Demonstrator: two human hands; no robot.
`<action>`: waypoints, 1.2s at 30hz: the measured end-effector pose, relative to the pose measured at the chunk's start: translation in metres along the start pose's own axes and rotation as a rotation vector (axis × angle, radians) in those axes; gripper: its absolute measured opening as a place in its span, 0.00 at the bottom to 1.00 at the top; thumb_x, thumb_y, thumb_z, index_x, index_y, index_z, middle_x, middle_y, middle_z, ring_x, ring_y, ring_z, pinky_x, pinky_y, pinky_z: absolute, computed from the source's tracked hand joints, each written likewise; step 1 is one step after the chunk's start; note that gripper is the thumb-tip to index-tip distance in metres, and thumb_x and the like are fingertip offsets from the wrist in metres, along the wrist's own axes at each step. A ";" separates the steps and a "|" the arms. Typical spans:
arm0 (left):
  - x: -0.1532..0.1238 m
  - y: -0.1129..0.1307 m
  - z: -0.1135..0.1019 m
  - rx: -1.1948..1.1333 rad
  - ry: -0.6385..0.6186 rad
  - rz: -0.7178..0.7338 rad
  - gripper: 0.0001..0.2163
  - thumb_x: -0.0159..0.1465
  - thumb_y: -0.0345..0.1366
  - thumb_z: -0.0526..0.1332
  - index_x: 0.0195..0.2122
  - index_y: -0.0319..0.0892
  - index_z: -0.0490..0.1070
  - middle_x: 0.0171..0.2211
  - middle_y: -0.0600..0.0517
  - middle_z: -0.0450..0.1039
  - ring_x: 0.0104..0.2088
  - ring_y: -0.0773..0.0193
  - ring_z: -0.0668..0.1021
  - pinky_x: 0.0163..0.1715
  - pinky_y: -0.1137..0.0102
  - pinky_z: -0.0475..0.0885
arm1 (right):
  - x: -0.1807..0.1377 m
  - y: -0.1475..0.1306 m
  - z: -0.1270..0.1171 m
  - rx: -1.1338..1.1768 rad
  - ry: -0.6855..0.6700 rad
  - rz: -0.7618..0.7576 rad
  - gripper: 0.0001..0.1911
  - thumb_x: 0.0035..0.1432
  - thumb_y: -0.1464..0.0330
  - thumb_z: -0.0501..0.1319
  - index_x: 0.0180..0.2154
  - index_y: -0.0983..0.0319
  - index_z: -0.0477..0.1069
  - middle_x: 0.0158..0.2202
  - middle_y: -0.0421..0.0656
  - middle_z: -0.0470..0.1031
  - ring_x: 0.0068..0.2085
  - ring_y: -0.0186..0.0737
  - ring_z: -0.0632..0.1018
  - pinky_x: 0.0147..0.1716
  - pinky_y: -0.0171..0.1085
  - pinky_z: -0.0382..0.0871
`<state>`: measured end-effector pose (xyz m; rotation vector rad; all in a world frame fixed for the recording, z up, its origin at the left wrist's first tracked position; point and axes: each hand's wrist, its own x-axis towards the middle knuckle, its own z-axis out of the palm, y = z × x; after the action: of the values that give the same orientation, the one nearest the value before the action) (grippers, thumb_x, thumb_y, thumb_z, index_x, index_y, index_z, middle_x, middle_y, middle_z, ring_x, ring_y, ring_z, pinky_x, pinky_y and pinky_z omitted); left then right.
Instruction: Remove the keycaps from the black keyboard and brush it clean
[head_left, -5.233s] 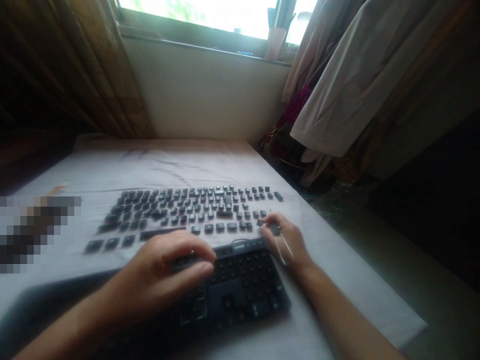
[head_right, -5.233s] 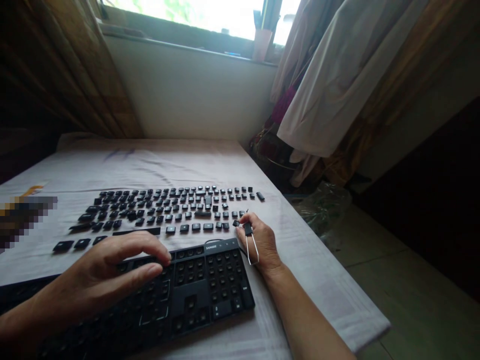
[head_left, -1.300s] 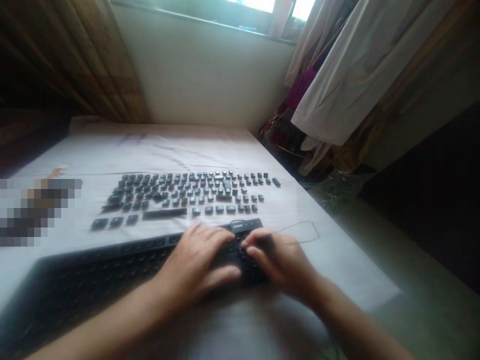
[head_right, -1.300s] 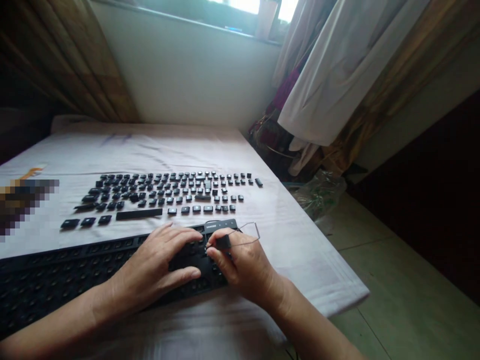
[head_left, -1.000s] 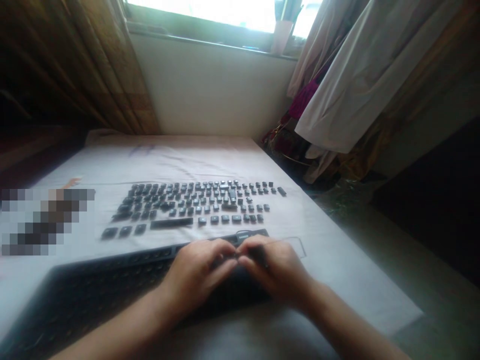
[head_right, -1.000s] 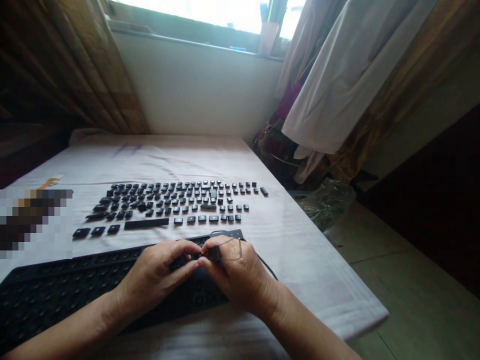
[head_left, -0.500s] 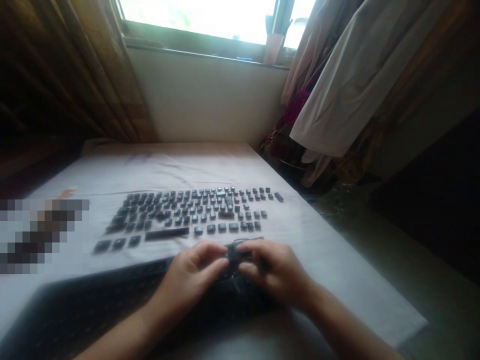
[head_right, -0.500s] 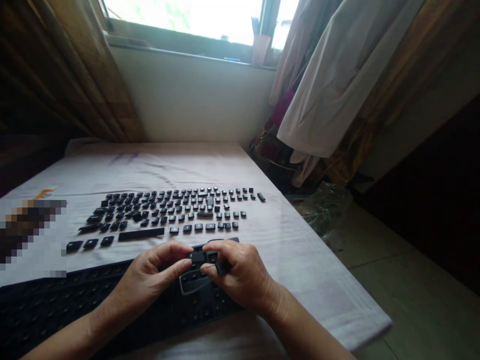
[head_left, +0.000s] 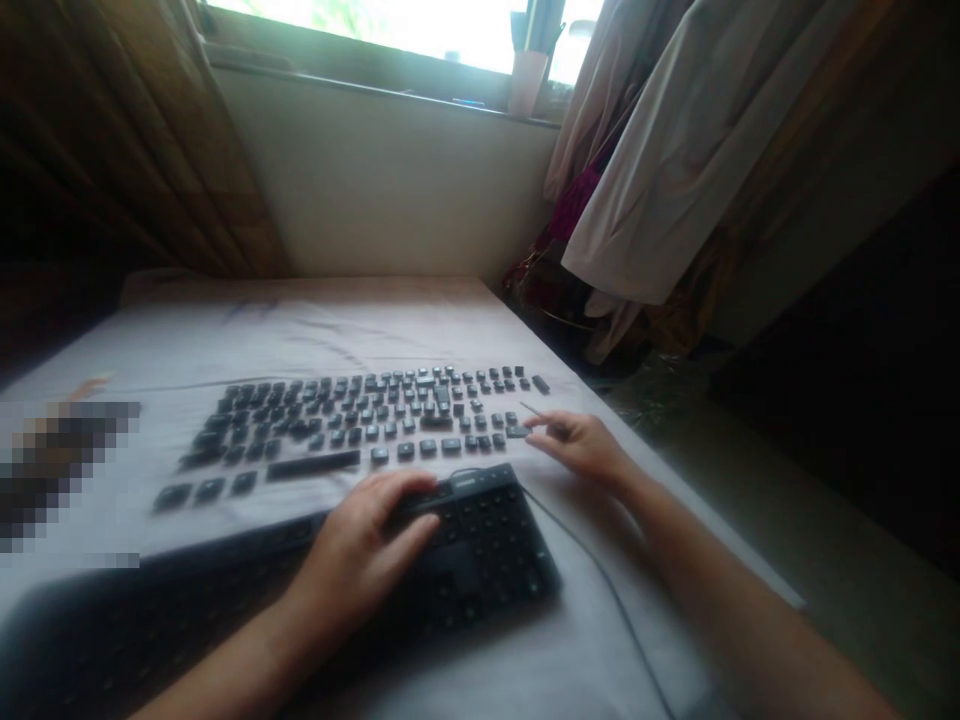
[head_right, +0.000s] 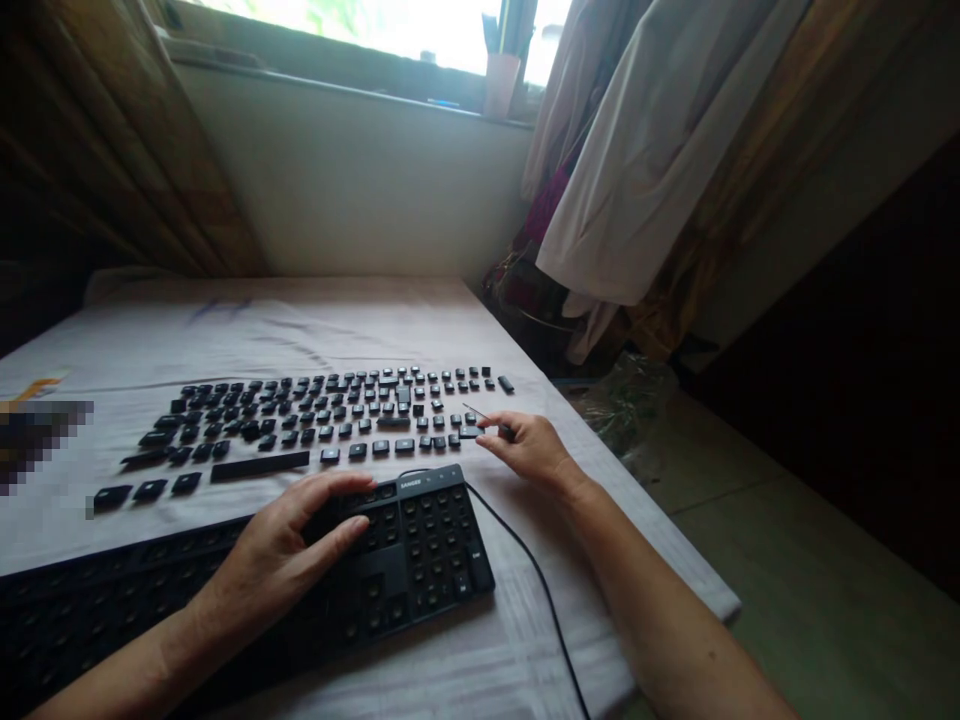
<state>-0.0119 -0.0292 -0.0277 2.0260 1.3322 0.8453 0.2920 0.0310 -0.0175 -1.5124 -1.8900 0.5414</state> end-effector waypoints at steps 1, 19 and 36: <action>-0.001 -0.002 0.001 0.060 -0.007 0.034 0.15 0.64 0.46 0.61 0.51 0.51 0.73 0.52 0.51 0.77 0.54 0.56 0.77 0.59 0.55 0.74 | 0.001 0.006 0.000 -0.007 -0.005 0.015 0.14 0.53 0.63 0.66 0.38 0.65 0.82 0.17 0.33 0.64 0.19 0.32 0.64 0.22 0.32 0.59; -0.006 -0.022 0.014 0.388 0.035 0.339 0.21 0.66 0.47 0.58 0.60 0.55 0.61 0.56 0.52 0.74 0.54 0.58 0.77 0.54 0.56 0.79 | -0.002 0.027 0.011 -0.075 -0.020 0.083 0.16 0.55 0.62 0.65 0.43 0.63 0.83 0.20 0.37 0.70 0.21 0.33 0.66 0.22 0.32 0.59; -0.005 -0.021 0.013 0.407 -0.016 0.328 0.20 0.67 0.48 0.57 0.59 0.54 0.63 0.56 0.53 0.74 0.55 0.58 0.77 0.54 0.55 0.77 | -0.004 0.028 0.007 0.138 0.109 0.090 0.24 0.55 0.50 0.64 0.42 0.64 0.81 0.21 0.39 0.71 0.23 0.37 0.70 0.27 0.36 0.66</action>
<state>-0.0155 -0.0282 -0.0524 2.6147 1.2586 0.7343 0.3066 0.0346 -0.0423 -1.5108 -1.6734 0.6047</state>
